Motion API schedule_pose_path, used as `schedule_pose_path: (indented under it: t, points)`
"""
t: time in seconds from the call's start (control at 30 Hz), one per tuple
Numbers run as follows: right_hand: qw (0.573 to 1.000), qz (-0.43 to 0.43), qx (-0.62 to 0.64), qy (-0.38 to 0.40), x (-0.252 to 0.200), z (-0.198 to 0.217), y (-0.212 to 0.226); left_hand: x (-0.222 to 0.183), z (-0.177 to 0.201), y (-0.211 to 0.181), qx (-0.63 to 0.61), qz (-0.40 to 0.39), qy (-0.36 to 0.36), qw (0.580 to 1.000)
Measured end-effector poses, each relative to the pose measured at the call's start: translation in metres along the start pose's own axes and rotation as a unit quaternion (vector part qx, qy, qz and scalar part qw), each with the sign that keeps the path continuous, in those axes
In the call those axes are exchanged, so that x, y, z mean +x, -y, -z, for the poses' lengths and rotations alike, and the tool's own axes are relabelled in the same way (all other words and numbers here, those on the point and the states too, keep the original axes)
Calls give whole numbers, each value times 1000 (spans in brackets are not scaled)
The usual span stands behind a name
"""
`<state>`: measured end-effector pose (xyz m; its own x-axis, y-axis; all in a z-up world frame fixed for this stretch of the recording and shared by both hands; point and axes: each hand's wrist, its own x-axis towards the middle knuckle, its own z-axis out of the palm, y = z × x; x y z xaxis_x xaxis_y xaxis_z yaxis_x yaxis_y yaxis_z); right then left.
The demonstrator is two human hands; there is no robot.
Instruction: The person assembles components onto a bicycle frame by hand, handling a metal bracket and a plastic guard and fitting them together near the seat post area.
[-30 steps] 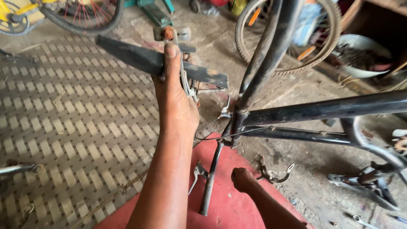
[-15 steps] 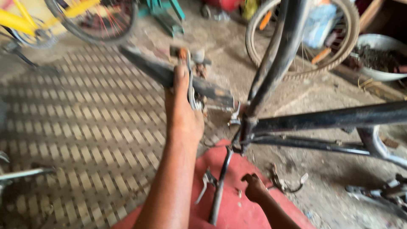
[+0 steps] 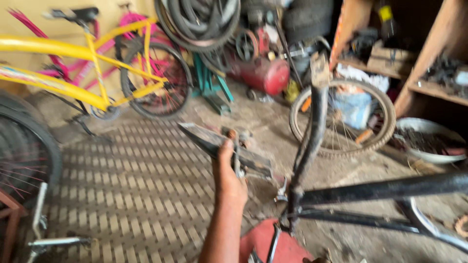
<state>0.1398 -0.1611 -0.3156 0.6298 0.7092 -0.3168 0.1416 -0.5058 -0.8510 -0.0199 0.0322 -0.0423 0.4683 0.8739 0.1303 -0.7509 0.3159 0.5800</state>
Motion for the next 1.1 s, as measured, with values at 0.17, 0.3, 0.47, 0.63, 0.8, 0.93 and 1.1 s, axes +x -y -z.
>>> schedule_pose_path:
  t: [0.17,0.3,0.47,0.63,0.8,0.93,1.1]
  points:
    - [997,57,-57,10,-14,31,61,-26,-17,-20,45,-98,38,993]
    - [978,153,-139,-5,-2,54,51,-45,-38,-44,85,-125,20,988]
    - [905,334,-252,-74,-32,114,119,-58,-47,-54,132,-101,-5,986]
    - [941,281,-142,-124,-179,131,312,-72,-58,-55,175,-120,29,977]
    - [906,389,-89,-141,-228,99,356,-73,-59,-39,276,-134,-17,952]
    - [909,395,51,-119,-200,78,346,-63,-54,-26,305,-108,-45,945]
    - [910,390,63,-121,-166,81,347,-47,-48,-9,315,-114,-23,942]
